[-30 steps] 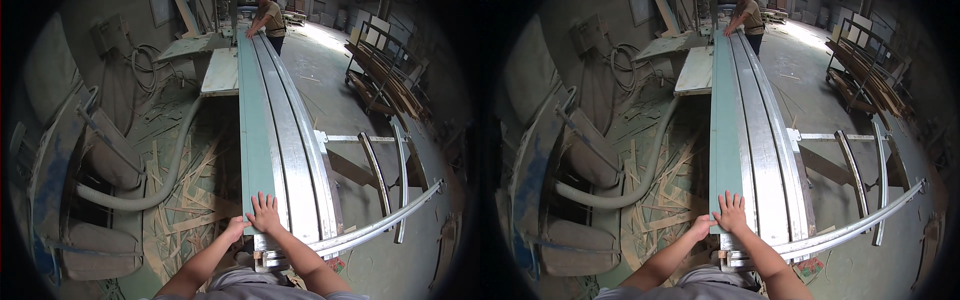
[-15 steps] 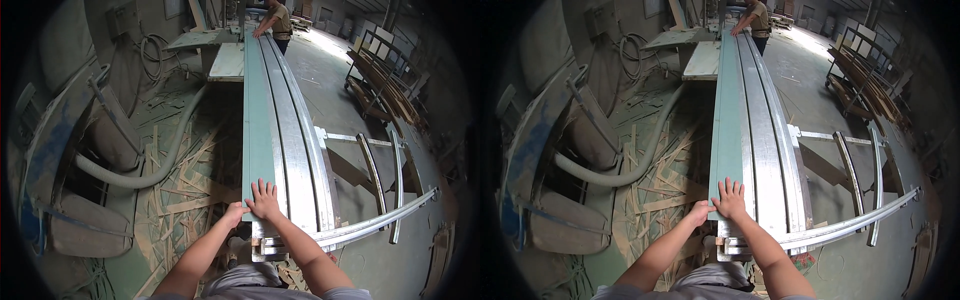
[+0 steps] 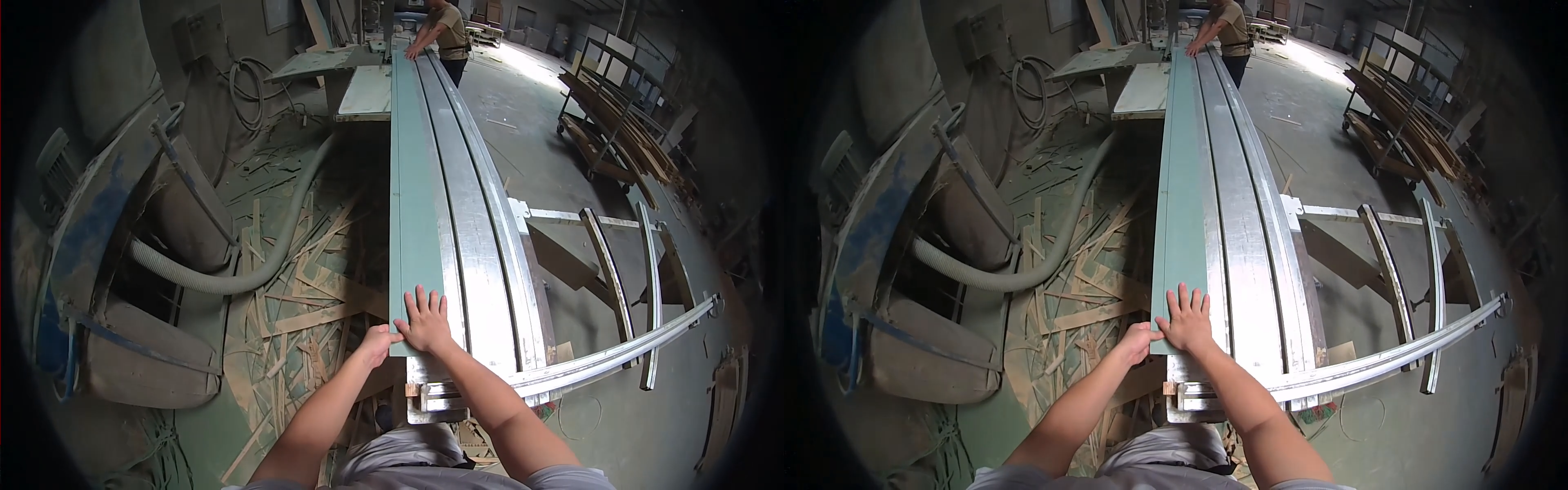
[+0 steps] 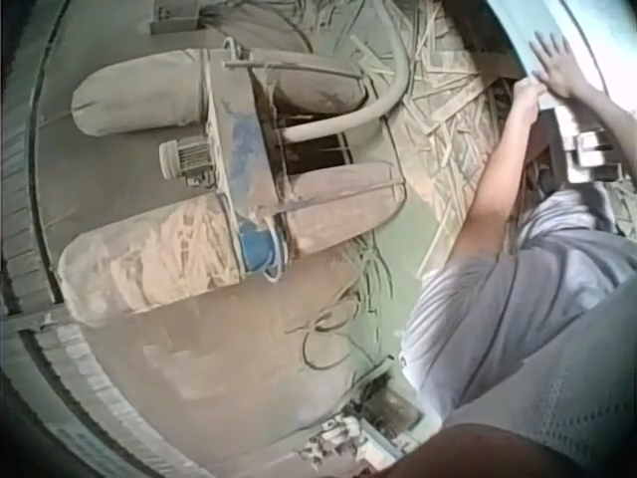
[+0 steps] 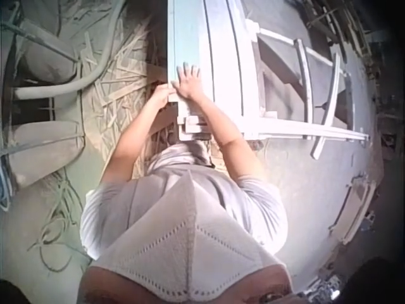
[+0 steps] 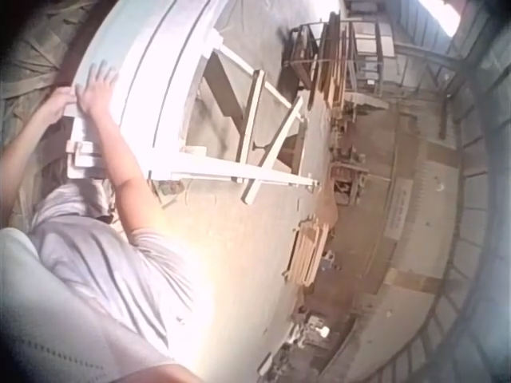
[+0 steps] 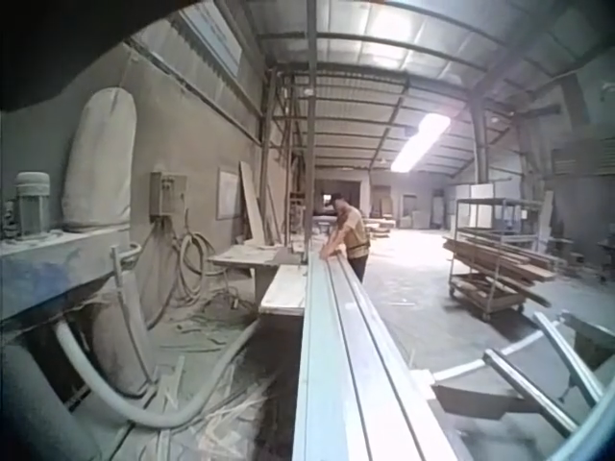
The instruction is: Measure and move long thin wood strips along a sliding table saw in a manufacturing workshop.
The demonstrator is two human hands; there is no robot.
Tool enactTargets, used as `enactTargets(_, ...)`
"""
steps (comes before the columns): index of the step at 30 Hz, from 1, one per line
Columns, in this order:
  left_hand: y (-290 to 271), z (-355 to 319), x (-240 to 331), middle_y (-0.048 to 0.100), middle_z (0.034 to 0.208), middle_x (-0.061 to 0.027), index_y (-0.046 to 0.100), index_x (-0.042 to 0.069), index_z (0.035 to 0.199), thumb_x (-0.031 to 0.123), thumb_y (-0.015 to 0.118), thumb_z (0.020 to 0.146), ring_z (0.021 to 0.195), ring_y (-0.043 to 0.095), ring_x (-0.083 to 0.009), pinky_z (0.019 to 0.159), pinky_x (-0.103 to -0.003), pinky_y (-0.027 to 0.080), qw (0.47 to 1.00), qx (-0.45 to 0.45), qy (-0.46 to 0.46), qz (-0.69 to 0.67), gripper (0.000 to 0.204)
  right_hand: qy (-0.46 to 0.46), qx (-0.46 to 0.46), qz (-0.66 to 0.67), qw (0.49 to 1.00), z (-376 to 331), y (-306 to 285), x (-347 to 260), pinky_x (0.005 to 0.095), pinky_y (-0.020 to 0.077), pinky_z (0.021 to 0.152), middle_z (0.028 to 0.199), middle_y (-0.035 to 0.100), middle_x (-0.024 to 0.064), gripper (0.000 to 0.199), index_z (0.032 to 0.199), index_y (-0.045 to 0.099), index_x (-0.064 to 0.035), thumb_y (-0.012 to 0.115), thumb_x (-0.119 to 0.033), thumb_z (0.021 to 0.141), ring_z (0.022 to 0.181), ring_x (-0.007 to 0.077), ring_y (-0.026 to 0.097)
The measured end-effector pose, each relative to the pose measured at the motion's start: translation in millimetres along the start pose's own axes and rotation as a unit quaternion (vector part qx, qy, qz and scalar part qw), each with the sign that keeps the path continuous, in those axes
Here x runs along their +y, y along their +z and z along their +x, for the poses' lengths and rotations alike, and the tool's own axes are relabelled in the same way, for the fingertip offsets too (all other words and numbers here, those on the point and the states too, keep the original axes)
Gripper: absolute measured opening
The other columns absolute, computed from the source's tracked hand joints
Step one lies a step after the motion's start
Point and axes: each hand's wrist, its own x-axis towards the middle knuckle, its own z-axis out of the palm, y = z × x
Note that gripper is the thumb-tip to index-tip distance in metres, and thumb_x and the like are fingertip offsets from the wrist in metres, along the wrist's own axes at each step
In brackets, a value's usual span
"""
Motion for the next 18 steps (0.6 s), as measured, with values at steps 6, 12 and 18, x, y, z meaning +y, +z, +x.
enactTargets(6, -3.3, -20.5, -24.4, 0.064, 0.097, -0.0119, 0.058, -0.002, 0.102, -0.003, 0.059, 0.085, 0.089, 0.064, -0.0213, 0.077, -0.034, 0.052, 1.000, -0.002, -0.016, 0.005, 0.017, -0.003, -0.001, 0.010, 1.000, -32.2, 5.9, -5.8, 0.0568, 0.0052, 0.113, 0.155, 0.015, 0.0187, 0.076, 0.149, 0.023, -0.0118, 0.037, -0.058, 0.091, 0.140, 0.0445, 0.014)
enactTargets(12, -8.0, -44.6, -50.4, 0.065, 0.098, -0.0089, 0.059, 0.002, 0.101, -0.001, 0.057, 0.086, 0.090, 0.064, -0.0196, 0.079, -0.033, 0.053, 1.000, -0.013, -0.011, -0.001, 0.015, 0.002, -0.009, 0.008, 1.000, -65.7, 7.6, -15.0, 0.0557, 0.0041, 0.114, 0.156, 0.016, 0.0158, 0.075, 0.150, 0.023, -0.0133, 0.038, -0.057, 0.091, 0.141, 0.0417, 0.015)
enactTargets(18, -3.2, -78.0, -69.9, 0.065, 0.100, -0.0110, 0.059, -0.001, 0.104, -0.003, 0.056, 0.086, 0.091, 0.064, -0.0211, 0.081, -0.034, 0.052, 1.000, -0.001, -0.001, -0.001, 0.019, -0.001, 0.006, 0.020, 1.000, -100.1, 17.8, -21.3, 0.0563, 0.0036, 0.114, 0.155, 0.015, 0.0168, 0.075, 0.149, 0.023, -0.0130, 0.038, -0.058, 0.091, 0.141, 0.0429, 0.013)
